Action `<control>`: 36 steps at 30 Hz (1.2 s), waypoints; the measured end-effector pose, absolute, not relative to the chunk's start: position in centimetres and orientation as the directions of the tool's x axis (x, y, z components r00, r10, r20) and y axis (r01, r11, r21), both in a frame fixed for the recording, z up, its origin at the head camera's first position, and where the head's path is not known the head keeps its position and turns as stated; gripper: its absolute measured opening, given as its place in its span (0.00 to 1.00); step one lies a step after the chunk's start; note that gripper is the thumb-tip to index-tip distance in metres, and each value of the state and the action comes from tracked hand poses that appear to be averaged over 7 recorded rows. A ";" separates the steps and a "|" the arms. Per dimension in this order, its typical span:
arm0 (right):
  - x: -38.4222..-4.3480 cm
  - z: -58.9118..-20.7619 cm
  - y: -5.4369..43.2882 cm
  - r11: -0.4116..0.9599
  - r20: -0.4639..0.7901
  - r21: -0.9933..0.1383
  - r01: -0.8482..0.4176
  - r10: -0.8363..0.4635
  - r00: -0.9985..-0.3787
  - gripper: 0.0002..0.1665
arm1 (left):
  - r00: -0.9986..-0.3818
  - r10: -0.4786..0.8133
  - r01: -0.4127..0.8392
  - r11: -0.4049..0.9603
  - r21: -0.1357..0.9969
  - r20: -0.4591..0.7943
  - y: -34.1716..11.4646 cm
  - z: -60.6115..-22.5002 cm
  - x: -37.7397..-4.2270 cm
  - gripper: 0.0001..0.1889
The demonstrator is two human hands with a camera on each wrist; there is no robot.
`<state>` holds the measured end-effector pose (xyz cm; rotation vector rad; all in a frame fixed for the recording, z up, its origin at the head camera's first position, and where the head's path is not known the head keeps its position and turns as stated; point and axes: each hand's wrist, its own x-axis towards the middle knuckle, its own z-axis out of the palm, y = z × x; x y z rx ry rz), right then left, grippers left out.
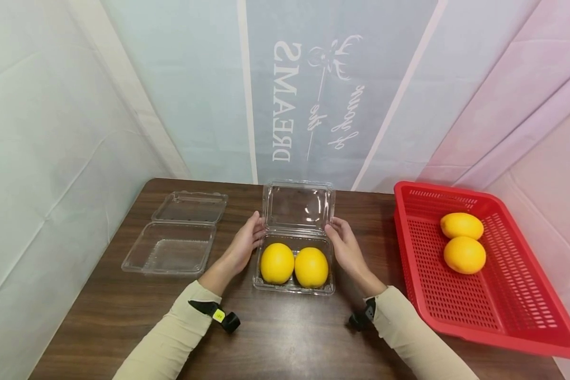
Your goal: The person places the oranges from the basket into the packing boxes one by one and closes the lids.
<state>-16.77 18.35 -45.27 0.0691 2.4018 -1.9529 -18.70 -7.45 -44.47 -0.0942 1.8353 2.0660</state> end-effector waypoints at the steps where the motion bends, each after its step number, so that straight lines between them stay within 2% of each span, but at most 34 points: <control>1: -16.8 -45.2 18.4 0.205 -0.062 -0.977 0.063 0.011 -0.998 0.30 | -0.928 0.230 -0.318 -0.081 0.945 -0.293 -7.5 -44.4 -18.7 0.38; 19: -16.1 -44.2 18.2 0.306 -0.073 -0.948 0.087 0.056 -0.996 0.29 | -0.927 0.239 -0.309 -0.046 0.950 -0.290 -7.8 -43.0 -18.0 0.38; 36: -15.2 -42.5 18.3 0.350 -0.159 -0.920 0.173 0.069 -0.985 0.34 | -0.934 0.234 -0.292 -0.058 0.955 -0.271 -7.9 -42.2 -17.8 0.37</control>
